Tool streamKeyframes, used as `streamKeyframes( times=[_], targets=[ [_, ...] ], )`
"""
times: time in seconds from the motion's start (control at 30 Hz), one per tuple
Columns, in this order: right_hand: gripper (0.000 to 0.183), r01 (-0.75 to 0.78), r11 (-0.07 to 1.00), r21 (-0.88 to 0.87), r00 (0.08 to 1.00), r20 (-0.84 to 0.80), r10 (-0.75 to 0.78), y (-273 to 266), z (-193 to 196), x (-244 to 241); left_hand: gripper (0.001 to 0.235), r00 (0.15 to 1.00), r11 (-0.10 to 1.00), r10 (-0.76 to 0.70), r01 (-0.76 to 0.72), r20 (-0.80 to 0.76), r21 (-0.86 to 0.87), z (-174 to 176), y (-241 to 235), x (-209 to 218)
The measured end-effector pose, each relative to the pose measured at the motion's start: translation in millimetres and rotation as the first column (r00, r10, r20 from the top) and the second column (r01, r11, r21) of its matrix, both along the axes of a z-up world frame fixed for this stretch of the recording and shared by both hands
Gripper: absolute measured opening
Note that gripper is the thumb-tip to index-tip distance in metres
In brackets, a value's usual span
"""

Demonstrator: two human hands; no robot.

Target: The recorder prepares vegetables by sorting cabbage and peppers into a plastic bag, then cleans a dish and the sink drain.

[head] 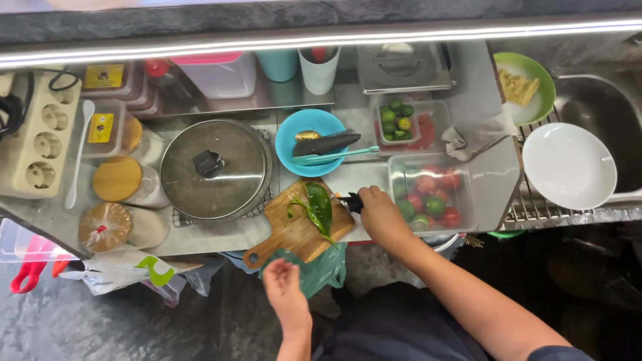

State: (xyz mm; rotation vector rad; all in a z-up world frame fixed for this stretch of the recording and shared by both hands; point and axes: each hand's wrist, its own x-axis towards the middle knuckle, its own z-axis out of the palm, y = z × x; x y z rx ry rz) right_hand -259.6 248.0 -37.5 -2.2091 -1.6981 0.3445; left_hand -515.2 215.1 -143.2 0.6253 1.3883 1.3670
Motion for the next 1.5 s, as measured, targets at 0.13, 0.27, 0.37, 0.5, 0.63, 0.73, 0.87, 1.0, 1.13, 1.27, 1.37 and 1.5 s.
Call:
streamKeyframes(
  times=[0.13,0.27,0.37,0.5,0.63,0.73,0.87,1.0,1.13,1.27,1.37,1.5],
  targets=[
    [0.030,-0.004,0.995,0.096,0.922,-0.384,0.041,-19,52,14,0.053,0.857,0.851,-0.511,0.516,-0.069,0.102,82,8,47],
    [0.030,-0.119,0.968,0.221,0.729,-0.643,0.236,-50,45,32,0.078,0.654,0.660,-0.749,0.724,0.106,0.202,140,13,94],
    [0.025,0.009,0.993,0.121,0.537,-0.838,0.097,-81,38,39,0.062,0.566,0.561,-0.820,0.769,0.080,0.307,128,4,115],
    [0.018,0.198,0.980,-0.011,0.307,-0.949,-0.073,-119,10,68,0.033,0.580,0.581,-0.811,0.782,0.076,0.224,111,-8,131],
    [0.014,0.350,0.937,0.005,0.082,-0.996,-0.026,-152,5,93,0.031,0.669,0.670,-0.739,0.717,0.081,0.190,110,-18,146],
    [0.014,0.410,0.912,-0.001,-0.089,-0.995,0.039,-170,14,109,0.036,0.685,0.683,-0.724,0.695,0.083,0.223,109,-26,161],
    [0.012,0.438,0.899,-0.001,-0.232,-0.966,0.112,-189,27,129,0.045,0.607,0.614,-0.788,0.764,0.101,0.198,77,-44,179],
    [0.011,0.434,0.901,0.003,-0.245,-0.962,0.120,-206,42,152,0.043,0.544,0.522,-0.838,0.821,-0.038,0.231,141,-72,215],
    [0.006,0.360,0.932,0.040,-0.244,-0.960,0.135,-236,39,187,0.060,0.445,0.397,-0.799,0.896,-0.405,0.201,175,-112,265],
    [0.008,0.369,0.926,0.080,-0.252,-0.950,0.183,-261,34,232,0.034,0.478,0.426,-0.817,0.877,-0.324,0.221,124,-144,298],
    [0.011,0.451,0.892,0.035,-0.271,-0.947,0.174,-271,48,265,0.035,0.680,0.620,-0.716,0.723,-0.157,0.306,134,-148,326],
    [0.012,0.455,0.890,-0.015,-0.296,-0.946,0.135,-272,56,296,0.027,0.843,0.806,-0.522,0.537,-0.127,0.249,124,-127,330]
  ],
)
